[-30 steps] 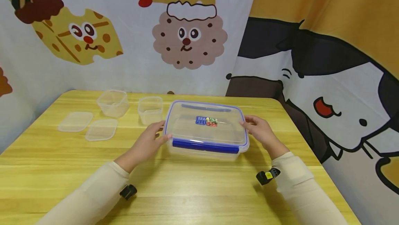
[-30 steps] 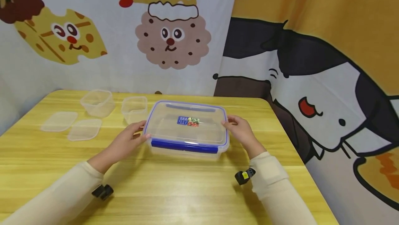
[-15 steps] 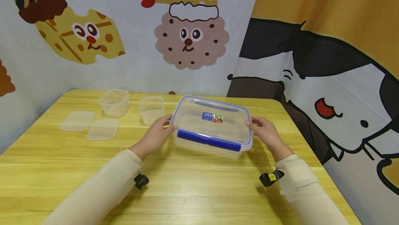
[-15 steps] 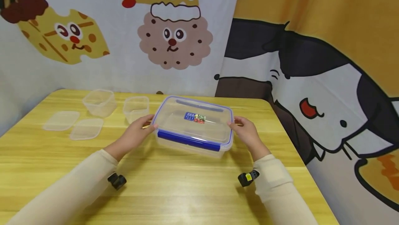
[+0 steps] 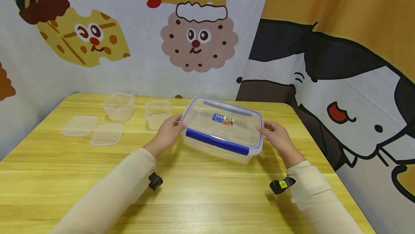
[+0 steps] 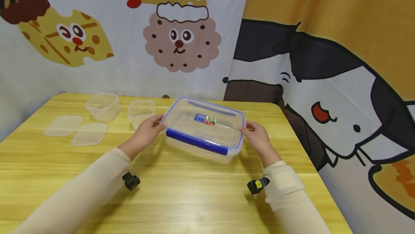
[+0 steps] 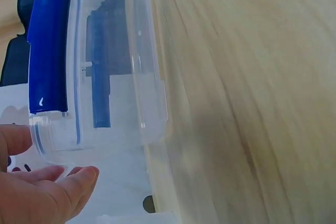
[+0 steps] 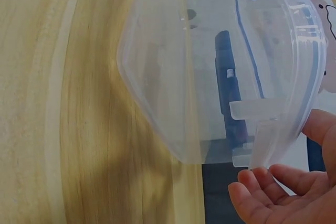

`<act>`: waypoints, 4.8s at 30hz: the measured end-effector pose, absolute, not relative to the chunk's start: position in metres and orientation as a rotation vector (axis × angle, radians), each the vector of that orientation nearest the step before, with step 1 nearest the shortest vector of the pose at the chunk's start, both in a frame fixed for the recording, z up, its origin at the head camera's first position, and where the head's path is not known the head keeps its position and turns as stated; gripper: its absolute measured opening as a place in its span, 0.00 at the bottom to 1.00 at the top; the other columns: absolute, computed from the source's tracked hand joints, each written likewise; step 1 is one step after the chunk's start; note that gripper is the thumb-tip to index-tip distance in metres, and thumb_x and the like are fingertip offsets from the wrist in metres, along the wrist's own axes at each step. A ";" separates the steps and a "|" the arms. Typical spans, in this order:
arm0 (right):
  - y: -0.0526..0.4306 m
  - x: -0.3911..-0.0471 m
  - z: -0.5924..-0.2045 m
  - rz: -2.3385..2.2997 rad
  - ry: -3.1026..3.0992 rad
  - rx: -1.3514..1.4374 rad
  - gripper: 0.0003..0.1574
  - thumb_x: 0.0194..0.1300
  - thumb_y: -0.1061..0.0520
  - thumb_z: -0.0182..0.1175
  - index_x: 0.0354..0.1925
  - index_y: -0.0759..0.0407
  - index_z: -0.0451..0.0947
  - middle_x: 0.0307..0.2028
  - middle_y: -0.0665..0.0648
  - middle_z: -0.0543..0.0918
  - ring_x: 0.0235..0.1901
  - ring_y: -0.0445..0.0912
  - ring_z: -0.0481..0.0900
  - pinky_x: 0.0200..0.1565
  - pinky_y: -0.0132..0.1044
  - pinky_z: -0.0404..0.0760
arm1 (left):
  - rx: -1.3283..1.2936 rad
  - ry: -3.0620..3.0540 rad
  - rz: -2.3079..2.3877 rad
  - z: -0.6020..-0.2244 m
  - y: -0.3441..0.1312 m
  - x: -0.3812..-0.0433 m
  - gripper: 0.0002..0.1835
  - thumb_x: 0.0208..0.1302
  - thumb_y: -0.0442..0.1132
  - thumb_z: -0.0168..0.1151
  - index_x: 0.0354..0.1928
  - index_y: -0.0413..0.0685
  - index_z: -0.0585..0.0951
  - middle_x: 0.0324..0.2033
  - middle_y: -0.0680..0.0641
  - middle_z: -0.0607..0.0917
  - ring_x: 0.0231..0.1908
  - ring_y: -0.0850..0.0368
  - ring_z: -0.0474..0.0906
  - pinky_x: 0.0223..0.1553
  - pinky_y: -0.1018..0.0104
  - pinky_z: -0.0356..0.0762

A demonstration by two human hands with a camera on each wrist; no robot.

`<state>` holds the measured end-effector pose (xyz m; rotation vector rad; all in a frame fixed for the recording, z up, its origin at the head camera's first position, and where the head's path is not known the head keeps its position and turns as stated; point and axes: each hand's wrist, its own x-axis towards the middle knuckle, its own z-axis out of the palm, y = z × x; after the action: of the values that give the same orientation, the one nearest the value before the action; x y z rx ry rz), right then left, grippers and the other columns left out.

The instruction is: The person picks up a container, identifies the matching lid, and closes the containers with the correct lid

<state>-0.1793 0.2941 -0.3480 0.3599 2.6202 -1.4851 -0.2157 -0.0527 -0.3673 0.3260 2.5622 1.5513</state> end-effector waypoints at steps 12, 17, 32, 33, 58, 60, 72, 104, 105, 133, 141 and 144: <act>0.290 -0.178 -0.350 -1.521 2.643 0.433 0.43 0.71 0.47 0.54 0.71 0.71 0.53 0.60 0.69 0.66 0.55 0.57 0.68 0.62 0.51 0.71 | 0.138 2.511 1.574 -0.364 -0.042 -0.235 0.25 0.76 0.41 0.44 0.69 0.35 0.64 0.64 0.34 0.70 0.64 0.40 0.66 0.64 0.47 0.67; 0.289 -0.176 -0.351 -1.518 2.636 0.442 0.43 0.71 0.47 0.55 0.71 0.70 0.53 0.58 0.67 0.66 0.54 0.56 0.67 0.61 0.51 0.71 | 0.089 2.493 1.572 -0.364 -0.040 -0.245 0.26 0.77 0.41 0.43 0.69 0.33 0.62 0.66 0.33 0.67 0.65 0.39 0.64 0.66 0.48 0.64; 0.282 -0.163 -0.348 -1.369 2.727 0.427 0.49 0.69 0.45 0.56 0.73 0.70 0.46 0.56 0.70 0.67 0.52 0.58 0.68 0.52 0.49 0.72 | 0.001 2.479 1.625 -0.366 -0.037 -0.254 0.27 0.77 0.45 0.42 0.69 0.33 0.62 0.64 0.34 0.69 0.63 0.39 0.66 0.62 0.47 0.68; 0.282 -0.164 -0.348 -1.361 2.734 0.423 0.49 0.70 0.44 0.55 0.73 0.70 0.45 0.57 0.70 0.67 0.52 0.58 0.68 0.52 0.49 0.72 | -0.003 2.489 1.623 -0.367 -0.038 -0.252 0.28 0.77 0.46 0.42 0.69 0.32 0.62 0.64 0.33 0.69 0.63 0.39 0.66 0.63 0.47 0.68; 0.314 -0.208 -0.349 -1.375 2.825 0.241 0.35 0.73 0.49 0.51 0.69 0.68 0.60 0.65 0.70 0.66 0.63 0.62 0.65 0.63 0.56 0.67 | 0.021 2.257 1.663 -0.368 -0.023 -0.182 0.32 0.69 0.46 0.57 0.66 0.31 0.63 0.59 0.30 0.72 0.57 0.36 0.72 0.58 0.45 0.72; 0.314 -0.210 -0.350 -1.366 2.815 0.247 0.35 0.73 0.49 0.51 0.69 0.68 0.60 0.65 0.70 0.67 0.63 0.62 0.66 0.64 0.56 0.66 | 0.016 2.246 1.690 -0.370 -0.019 -0.181 0.32 0.69 0.45 0.58 0.66 0.30 0.63 0.58 0.30 0.72 0.56 0.35 0.73 0.57 0.45 0.73; 0.311 -0.210 -0.353 -1.405 2.788 0.269 0.34 0.74 0.48 0.50 0.68 0.69 0.63 0.63 0.69 0.70 0.62 0.60 0.67 0.65 0.55 0.65 | -0.048 2.265 1.701 -0.369 -0.002 -0.181 0.35 0.68 0.49 0.59 0.66 0.31 0.63 0.64 0.32 0.68 0.62 0.37 0.68 0.61 0.45 0.69; 0.293 -0.178 -0.336 -1.224 2.742 0.258 0.28 0.72 0.52 0.51 0.60 0.72 0.66 0.55 0.70 0.72 0.51 0.58 0.71 0.53 0.50 0.76 | -0.118 2.072 1.831 -0.368 -0.002 -0.221 0.36 0.69 0.44 0.59 0.71 0.35 0.56 0.60 0.34 0.72 0.61 0.41 0.70 0.63 0.51 0.69; 0.293 -0.177 -0.336 -1.196 2.755 0.255 0.29 0.72 0.52 0.51 0.61 0.72 0.66 0.56 0.71 0.72 0.51 0.58 0.71 0.53 0.51 0.75 | -0.113 2.073 1.831 -0.368 -0.002 -0.222 0.36 0.69 0.44 0.58 0.71 0.35 0.56 0.60 0.34 0.72 0.60 0.42 0.70 0.63 0.52 0.69; 0.260 -0.145 -0.328 -0.806 2.906 0.108 0.25 0.69 0.43 0.56 0.41 0.65 0.69 0.41 0.63 0.79 0.35 0.51 0.74 0.35 0.41 0.75 | -0.026 2.068 1.773 -0.366 -0.016 -0.265 0.25 0.75 0.42 0.49 0.63 0.28 0.68 0.58 0.32 0.74 0.60 0.41 0.71 0.64 0.54 0.69; 0.246 -0.133 -0.319 -0.668 2.918 0.099 0.25 0.67 0.40 0.58 0.37 0.62 0.72 0.33 0.57 0.80 0.29 0.48 0.73 0.29 0.38 0.72 | -0.037 2.039 1.751 -0.367 -0.016 -0.275 0.25 0.75 0.44 0.49 0.64 0.32 0.69 0.56 0.34 0.75 0.56 0.44 0.74 0.61 0.56 0.72; 0.246 -0.134 -0.319 -0.665 2.909 0.084 0.25 0.67 0.40 0.58 0.37 0.62 0.73 0.33 0.56 0.80 0.30 0.48 0.73 0.29 0.38 0.73 | -0.057 2.038 1.742 -0.367 -0.015 -0.278 0.26 0.75 0.45 0.49 0.65 0.33 0.69 0.56 0.35 0.76 0.54 0.45 0.75 0.60 0.57 0.73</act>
<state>-0.1344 0.2459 -0.3187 0.0844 2.9093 -0.6648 -0.2782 -0.0155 -0.3672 -0.0570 2.0377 1.7419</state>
